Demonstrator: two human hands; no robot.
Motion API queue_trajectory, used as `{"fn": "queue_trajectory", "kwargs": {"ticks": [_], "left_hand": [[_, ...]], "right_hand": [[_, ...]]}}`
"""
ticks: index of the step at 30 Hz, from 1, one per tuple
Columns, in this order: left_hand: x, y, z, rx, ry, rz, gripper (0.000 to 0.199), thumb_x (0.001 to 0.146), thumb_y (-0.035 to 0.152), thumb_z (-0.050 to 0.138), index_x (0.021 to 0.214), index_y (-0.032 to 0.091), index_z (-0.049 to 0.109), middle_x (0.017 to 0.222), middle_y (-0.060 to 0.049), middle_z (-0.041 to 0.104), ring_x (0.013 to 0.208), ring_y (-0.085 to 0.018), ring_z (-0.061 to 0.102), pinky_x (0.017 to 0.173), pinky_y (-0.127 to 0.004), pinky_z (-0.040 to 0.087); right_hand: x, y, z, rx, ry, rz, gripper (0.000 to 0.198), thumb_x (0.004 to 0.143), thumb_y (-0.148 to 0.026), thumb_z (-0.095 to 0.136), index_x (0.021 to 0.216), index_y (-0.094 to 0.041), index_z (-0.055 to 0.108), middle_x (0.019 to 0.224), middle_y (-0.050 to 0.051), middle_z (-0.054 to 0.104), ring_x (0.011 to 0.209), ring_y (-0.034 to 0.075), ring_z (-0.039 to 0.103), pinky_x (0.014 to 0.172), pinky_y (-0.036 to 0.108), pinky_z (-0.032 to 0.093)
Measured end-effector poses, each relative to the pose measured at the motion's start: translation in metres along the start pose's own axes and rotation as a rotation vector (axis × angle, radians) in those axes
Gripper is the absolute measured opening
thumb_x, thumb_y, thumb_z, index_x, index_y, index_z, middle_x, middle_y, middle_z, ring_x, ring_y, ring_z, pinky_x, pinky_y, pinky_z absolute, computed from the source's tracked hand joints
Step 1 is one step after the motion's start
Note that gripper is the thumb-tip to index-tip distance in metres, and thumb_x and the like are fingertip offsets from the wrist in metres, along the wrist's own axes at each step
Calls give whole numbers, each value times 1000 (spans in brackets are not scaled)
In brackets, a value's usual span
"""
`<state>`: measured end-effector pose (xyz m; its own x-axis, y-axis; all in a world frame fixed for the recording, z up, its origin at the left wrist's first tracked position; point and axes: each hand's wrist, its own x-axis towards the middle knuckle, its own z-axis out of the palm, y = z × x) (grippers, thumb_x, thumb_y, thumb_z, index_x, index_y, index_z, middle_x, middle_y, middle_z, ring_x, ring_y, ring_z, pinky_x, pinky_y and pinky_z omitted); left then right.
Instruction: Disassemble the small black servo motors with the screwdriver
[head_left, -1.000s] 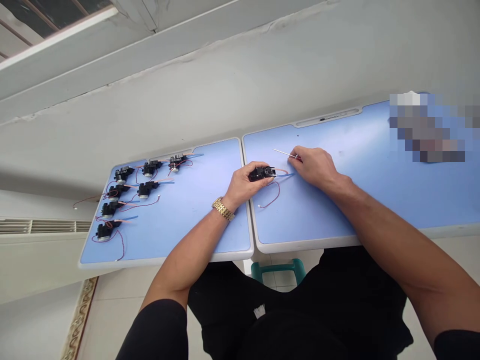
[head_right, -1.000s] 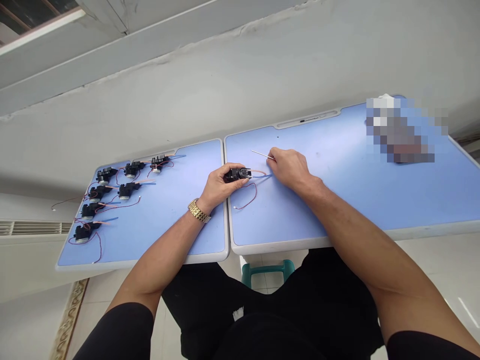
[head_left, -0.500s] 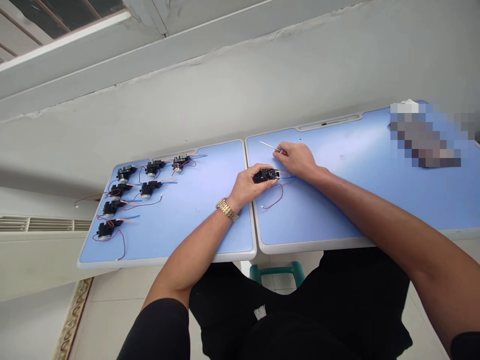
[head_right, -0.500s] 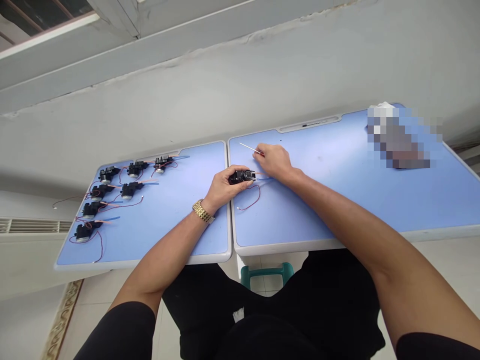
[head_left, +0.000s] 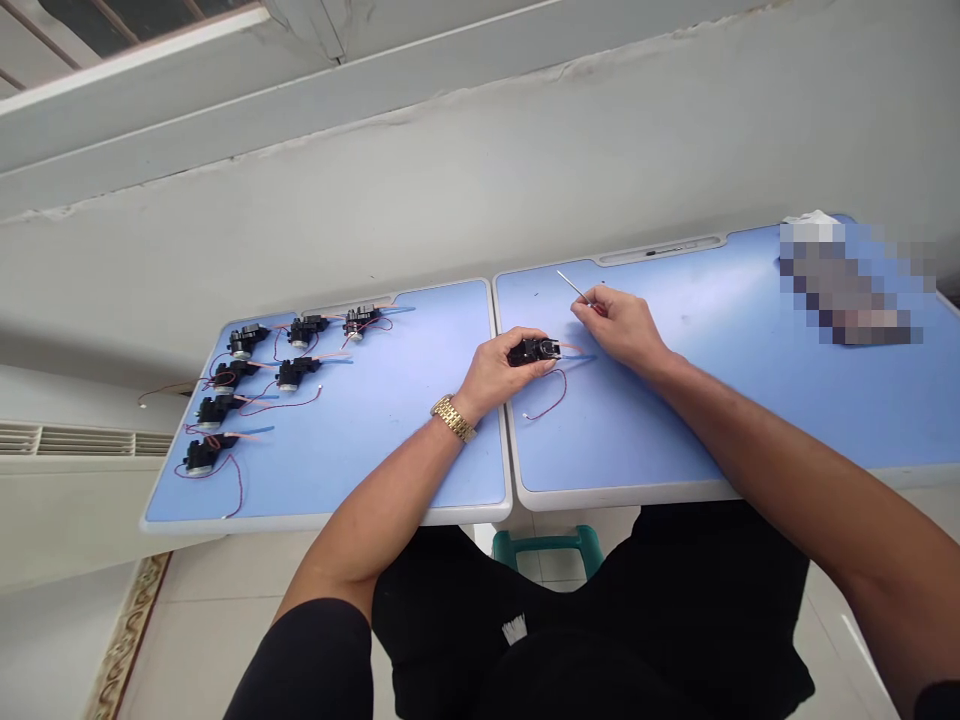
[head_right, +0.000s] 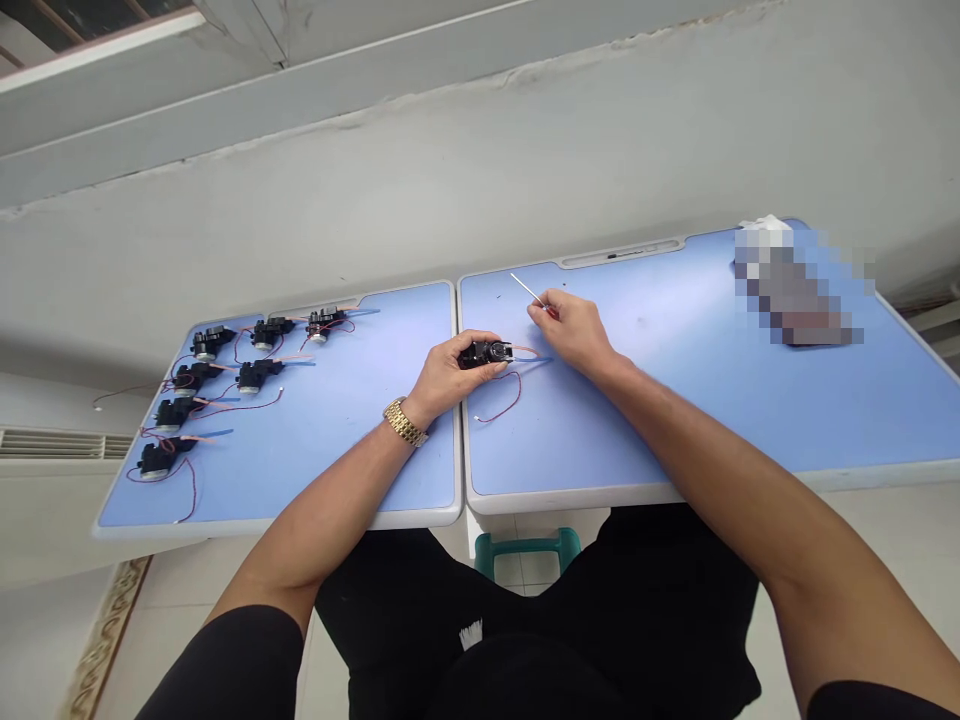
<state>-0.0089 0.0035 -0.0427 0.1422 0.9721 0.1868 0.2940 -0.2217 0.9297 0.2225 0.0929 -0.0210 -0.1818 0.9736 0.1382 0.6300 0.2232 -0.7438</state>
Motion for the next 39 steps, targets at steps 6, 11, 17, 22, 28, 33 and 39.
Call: {"fn": "queue_trajectory", "kwargs": {"ticks": [6,11,17,22,28,33,39], "left_hand": [[1,0,-4,-3,0,-18,38,94,37,94,129,25,83,121,-5,87,108,-22,79,102,-39,63],[2,0,-4,-45,-1,-37,37,94,36,93,129,25,83,120,-5,86,105,-20,78,99,-37,64],[3,3,-6,-91,-10,-42,39,93,37,94,128,25,82,117,-5,84,104,-20,77,98,-36,65],[2,5,-8,-111,-4,-36,40,91,34,95,127,25,81,116,-4,83,101,-19,77,93,-34,64],[1,3,-8,-105,-20,-9,39,91,34,94,127,25,81,117,-5,83,103,-18,76,95,-33,62],[1,3,-7,-47,-21,7,38,93,33,93,128,26,81,121,-5,84,109,-20,78,101,-36,62],[0,6,-5,-43,-26,36,35,94,31,92,127,26,81,125,-6,85,114,-21,80,106,-37,63]], "right_hand": [[-24,-10,-8,193,-98,-169,26,93,-50,71,90,-26,79,59,-5,51,60,16,44,65,34,36],[-31,-16,-10,240,-167,-240,27,92,-51,74,98,-26,83,61,-6,52,60,16,44,64,34,36],[-30,-15,-20,204,-154,-236,26,93,-49,74,103,-27,85,64,-4,56,63,17,48,67,35,40],[-28,-17,-29,213,-157,-210,30,93,-50,75,107,-26,87,62,-5,53,63,17,47,67,35,38],[-27,-20,-36,198,-267,-218,37,98,-53,67,105,-24,90,62,-4,55,61,16,43,64,36,34],[-25,-19,-42,144,-319,-200,38,101,-58,71,97,-26,90,60,-4,50,61,16,44,63,37,30],[-22,-16,-46,125,-354,-195,35,96,-59,76,104,-28,90,61,-4,51,60,16,47,63,38,33]]}}
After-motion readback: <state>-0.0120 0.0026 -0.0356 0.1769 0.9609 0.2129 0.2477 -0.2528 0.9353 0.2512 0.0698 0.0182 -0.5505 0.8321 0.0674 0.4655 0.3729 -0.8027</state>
